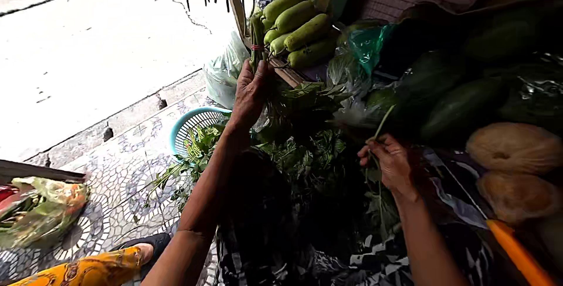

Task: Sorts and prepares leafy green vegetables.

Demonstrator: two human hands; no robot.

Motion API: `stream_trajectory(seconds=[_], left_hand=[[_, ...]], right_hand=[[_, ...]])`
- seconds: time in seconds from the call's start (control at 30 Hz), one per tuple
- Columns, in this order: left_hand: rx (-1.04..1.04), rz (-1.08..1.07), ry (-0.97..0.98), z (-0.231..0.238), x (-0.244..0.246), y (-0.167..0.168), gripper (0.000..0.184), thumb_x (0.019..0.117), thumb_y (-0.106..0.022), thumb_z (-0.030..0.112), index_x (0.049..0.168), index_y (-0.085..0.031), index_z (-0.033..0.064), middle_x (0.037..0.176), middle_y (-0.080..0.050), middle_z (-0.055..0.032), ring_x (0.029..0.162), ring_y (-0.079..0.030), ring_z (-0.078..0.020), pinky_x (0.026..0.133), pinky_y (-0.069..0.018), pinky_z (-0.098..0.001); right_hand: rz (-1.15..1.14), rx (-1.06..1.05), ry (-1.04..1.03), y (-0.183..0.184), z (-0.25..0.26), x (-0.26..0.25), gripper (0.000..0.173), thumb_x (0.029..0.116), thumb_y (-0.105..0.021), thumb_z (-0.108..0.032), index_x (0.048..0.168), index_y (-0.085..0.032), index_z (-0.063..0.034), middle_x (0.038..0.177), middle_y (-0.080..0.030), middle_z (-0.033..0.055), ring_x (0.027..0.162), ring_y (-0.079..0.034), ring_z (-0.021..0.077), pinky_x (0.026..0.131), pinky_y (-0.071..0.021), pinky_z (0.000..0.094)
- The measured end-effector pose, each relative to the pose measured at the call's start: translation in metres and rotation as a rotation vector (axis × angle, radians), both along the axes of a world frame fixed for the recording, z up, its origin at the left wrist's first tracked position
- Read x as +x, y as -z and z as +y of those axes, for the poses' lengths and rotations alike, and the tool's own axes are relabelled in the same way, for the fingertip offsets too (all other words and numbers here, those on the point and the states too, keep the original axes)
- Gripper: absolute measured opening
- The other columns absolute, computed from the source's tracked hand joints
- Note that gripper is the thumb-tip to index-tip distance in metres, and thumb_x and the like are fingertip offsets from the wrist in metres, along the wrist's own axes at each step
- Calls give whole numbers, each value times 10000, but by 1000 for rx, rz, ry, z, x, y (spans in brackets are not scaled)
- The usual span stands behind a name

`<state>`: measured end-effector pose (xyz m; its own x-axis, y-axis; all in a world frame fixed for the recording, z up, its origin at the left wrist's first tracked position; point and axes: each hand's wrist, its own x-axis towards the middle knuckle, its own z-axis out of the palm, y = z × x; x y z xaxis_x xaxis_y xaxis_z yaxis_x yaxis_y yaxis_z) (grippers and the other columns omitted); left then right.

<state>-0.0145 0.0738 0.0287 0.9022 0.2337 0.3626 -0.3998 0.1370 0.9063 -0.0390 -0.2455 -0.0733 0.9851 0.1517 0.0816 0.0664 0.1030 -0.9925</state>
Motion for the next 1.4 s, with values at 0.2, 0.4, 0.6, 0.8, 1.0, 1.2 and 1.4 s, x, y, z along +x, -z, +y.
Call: stream_trajectory(seconds=[0.2, 0.4, 0.6, 0.8, 1.0, 1.2, 1.4], left_hand=[[-213, 114, 34, -60, -10, 21, 237, 1136, -245, 251, 1153, -454, 141, 772, -549, 54, 590, -558, -35, 588, -542, -193], [-425, 512, 49, -130, -24, 135, 215, 1125, -365, 305, 1116, -459, 111, 769, -565, 33, 600, -569, -38, 599, -536, -189], [16, 954, 22, -133, -48, 305, 642, 1006, -632, 100, 1546, -290, 30, 1405, -530, -251, 1195, -589, -343, 983, -508, -510], [219, 970, -5, -120, -53, 336, 491, 1063, -572, 258, 1475, -450, 22, 1339, -597, -264, 1198, -609, -377, 1025, -480, -550], [409, 864, -94, -119, -56, 317, 596, 1017, -642, 239, 1491, -350, 26, 1384, -548, -263, 1214, -581, -406, 994, -487, -563], [427, 811, -45, -113, -47, 316, 395, 1065, -545, 209, 1390, -479, -6, 1305, -598, -267, 1138, -617, -403, 950, -499, -564], [354, 851, -25, -114, -37, 329, 430, 1068, -537, 190, 1468, -419, 81, 1237, -643, -243, 1001, -671, -412, 827, -553, -591]], right_hand=[[93, 32, 101, -22, -17, 2, 112, 1081, -489, -108, 1003, -569, -110, 739, -667, -68, 593, -654, 23, 554, -588, 203], [86, 114, 95, -25, -40, 9, 191, 1098, -425, -116, 966, -563, -123, 687, -662, -78, 564, -636, 8, 525, -555, 172], [278, -137, -131, -9, -22, 6, 100, 1063, -541, -124, 1008, -551, -41, 641, -664, 12, 482, -631, 78, 463, -545, 213], [477, -670, -361, 37, 24, 6, 308, 1051, -603, -226, 1183, -559, 48, 748, -673, 126, 554, -665, 171, 575, -587, 316], [506, -903, -475, 131, 64, -20, 324, 1060, -576, -165, 1355, -547, -36, 990, -692, 201, 705, -691, 263, 669, -588, 409], [634, -744, -341, 178, 83, -33, 298, 1032, -594, -99, 1313, -582, -1, 1163, -656, 242, 959, -689, 336, 852, -570, 477], [649, -701, -281, 195, 81, -32, 322, 1035, -578, -96, 1344, -571, -5, 1192, -655, 240, 1001, -688, 337, 887, -564, 480]])
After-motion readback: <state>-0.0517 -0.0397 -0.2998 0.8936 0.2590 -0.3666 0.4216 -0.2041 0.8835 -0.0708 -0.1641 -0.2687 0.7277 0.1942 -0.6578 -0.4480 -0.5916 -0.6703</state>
